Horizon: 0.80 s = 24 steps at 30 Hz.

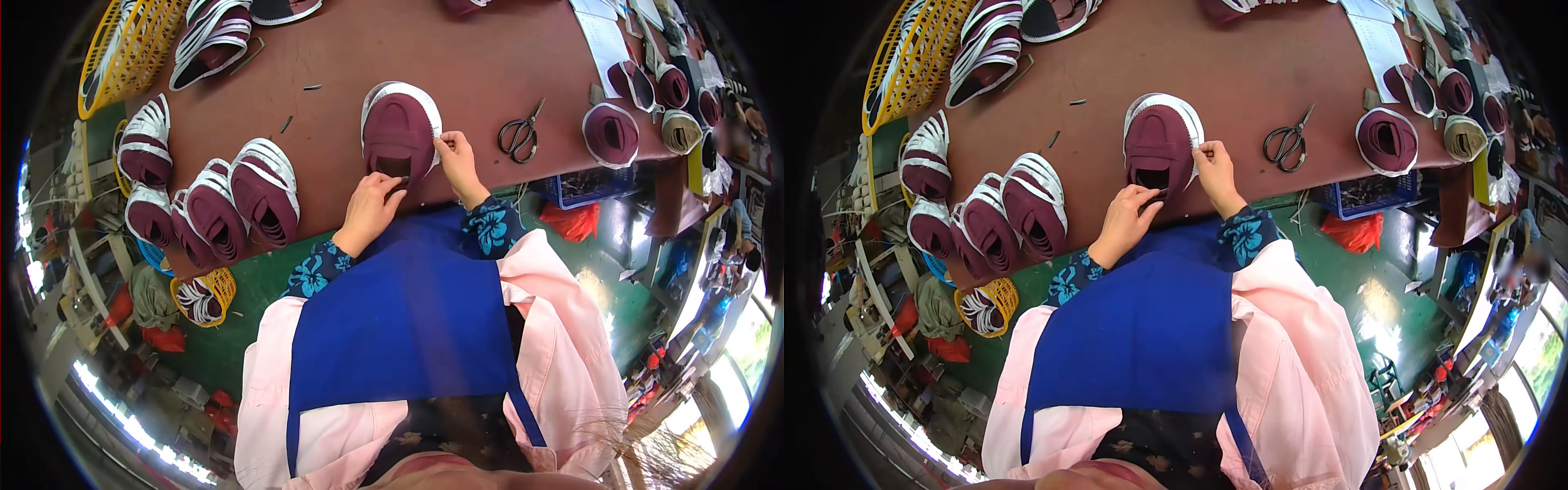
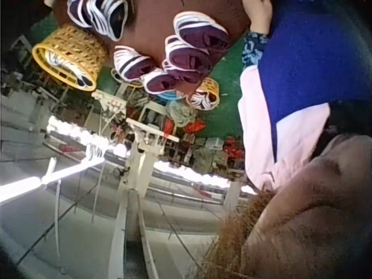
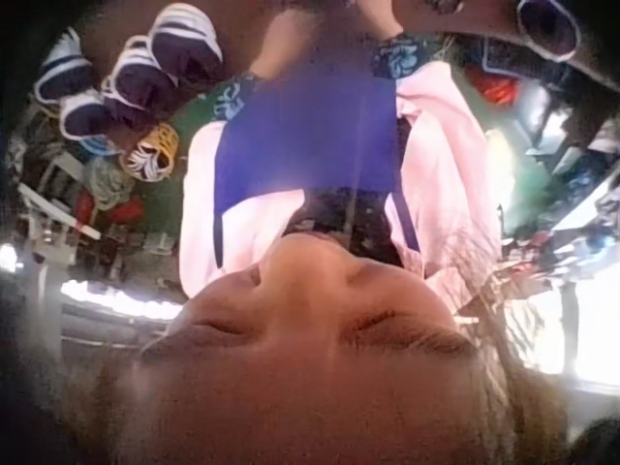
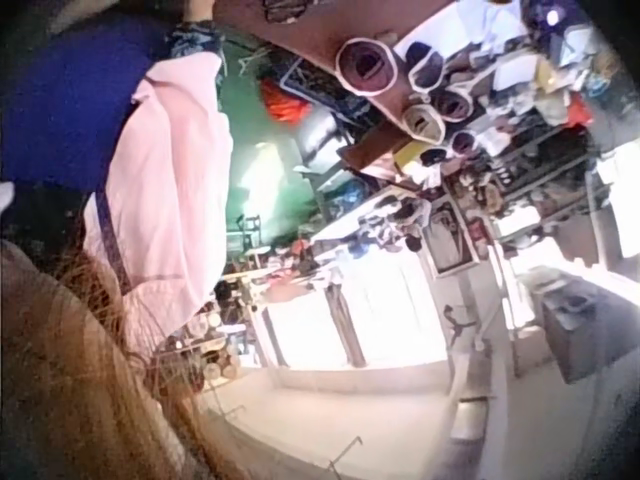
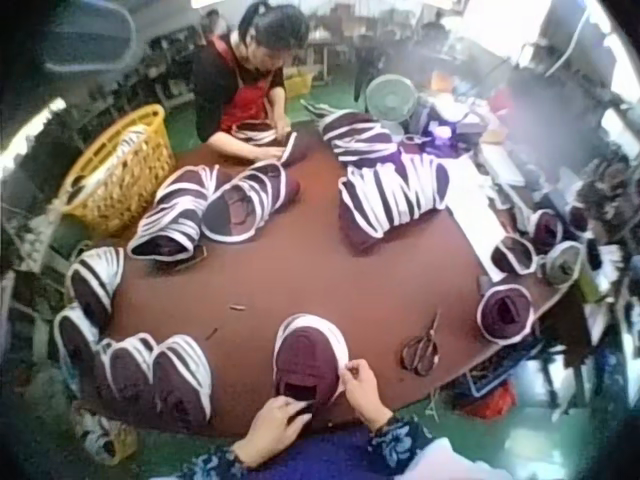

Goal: Checking, stacking, and organizing shoe upper components at a factory workstation.

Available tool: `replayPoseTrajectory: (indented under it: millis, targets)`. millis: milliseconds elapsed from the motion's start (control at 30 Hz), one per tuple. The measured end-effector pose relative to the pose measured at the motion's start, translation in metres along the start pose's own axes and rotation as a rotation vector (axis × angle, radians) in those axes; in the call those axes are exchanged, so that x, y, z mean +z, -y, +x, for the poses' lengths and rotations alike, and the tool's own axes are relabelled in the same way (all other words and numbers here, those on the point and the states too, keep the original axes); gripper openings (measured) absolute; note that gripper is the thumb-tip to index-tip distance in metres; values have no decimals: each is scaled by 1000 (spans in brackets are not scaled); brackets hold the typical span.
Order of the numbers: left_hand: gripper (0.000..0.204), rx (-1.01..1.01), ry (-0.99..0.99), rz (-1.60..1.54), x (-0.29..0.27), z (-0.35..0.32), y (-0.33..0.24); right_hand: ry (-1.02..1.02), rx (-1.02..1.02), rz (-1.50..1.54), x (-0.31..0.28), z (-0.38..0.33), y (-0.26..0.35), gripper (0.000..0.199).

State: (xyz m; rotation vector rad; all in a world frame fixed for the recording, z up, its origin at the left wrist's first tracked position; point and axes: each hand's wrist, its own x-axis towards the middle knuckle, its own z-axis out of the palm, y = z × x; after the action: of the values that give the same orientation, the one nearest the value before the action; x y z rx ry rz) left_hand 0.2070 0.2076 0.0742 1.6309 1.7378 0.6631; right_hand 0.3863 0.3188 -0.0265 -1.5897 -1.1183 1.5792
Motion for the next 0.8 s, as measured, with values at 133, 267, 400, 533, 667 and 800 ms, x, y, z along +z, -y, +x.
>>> replayPoseTrajectory:
  millis: [133,267,400,533,667,800]
  targets:
    - [21,-385,-30,-386,12,-16,29,419,-95,133,14,-43,50,15]
    - [35,-692,-258,-1366,-16,-34,15,-102,-66,59,1,1,-13,21]
    - [42,-734,-278,-1303,-18,-52,27,105,228,195,-16,22,-11,32]
    - [41,-684,-282,-1150,-5,-44,10,64,273,173,-10,19,-1,34]
    - [39,-606,-253,-993,9,-35,-5,60,252,168,-6,29,-24,31]
    - [39,-336,-143,-344,15,-30,-3,55,64,-179,1,24,-16,23]
